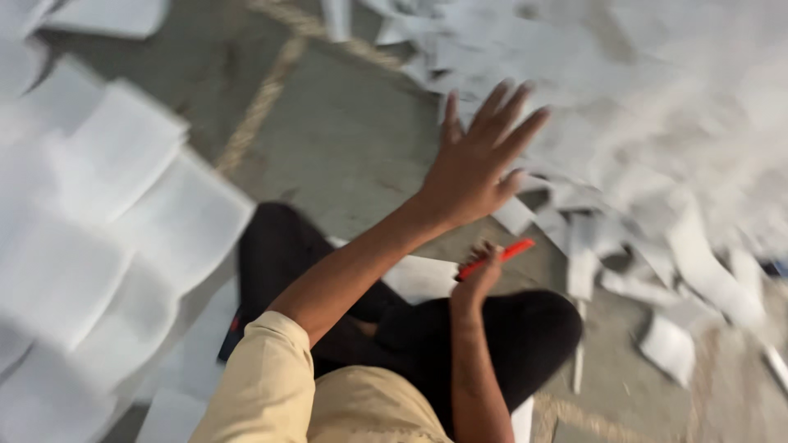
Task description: The person sits on a tiled floor and repeatedly cuts white foam sheets into smaller pieces using a red utility knife. The cut pieces are tossed to the right, forming a growing pile of offcuts.
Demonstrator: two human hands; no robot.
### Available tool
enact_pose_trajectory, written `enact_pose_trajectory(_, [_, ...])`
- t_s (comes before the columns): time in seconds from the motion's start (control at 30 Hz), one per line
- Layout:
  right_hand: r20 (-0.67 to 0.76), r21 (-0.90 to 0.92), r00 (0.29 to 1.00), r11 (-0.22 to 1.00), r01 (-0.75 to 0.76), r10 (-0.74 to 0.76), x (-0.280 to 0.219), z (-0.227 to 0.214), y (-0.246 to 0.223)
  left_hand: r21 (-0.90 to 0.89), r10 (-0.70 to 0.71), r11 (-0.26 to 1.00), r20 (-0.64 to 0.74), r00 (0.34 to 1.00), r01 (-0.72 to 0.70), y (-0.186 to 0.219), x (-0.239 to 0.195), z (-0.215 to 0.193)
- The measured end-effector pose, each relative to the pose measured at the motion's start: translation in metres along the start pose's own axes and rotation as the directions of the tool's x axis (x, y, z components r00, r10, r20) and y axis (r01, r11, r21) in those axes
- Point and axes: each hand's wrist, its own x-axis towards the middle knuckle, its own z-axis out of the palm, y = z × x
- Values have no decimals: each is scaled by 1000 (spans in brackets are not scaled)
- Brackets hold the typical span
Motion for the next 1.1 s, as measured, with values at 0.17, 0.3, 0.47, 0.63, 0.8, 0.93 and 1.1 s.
enact_pose_trajectory(0.17, [143,-132,988,991,-33,52,-11,10,-2,313,-473,839,15,881,445,-98,-143,-102])
enact_pose_trajectory(0.3, [226,-217,970,975,-40,90,-24,28,2,443,-574,663,-215,790,603,-169,-245,-192])
enact_pose_trajectory(0.47, [245,-370,964,929,-3,101,-34,40,13,556,-834,321,-217,507,767,-275,-310,-276])
enact_pose_trajectory(0.63, [228,-496,973,864,87,33,-40,36,20,715,-928,123,-162,334,688,-345,-357,-275])
enact_pose_trajectory(0.8, [197,-538,980,840,76,37,-35,22,30,777,-961,115,-71,267,618,-367,-370,-259])
enact_pose_trajectory(0.93, [266,-525,962,846,94,58,-23,21,45,626,-790,346,-207,577,699,-347,-325,-246])
enact_pose_trajectory(1.1, [316,-537,945,837,111,77,-13,21,55,521,-503,740,7,864,426,-256,-244,-140])
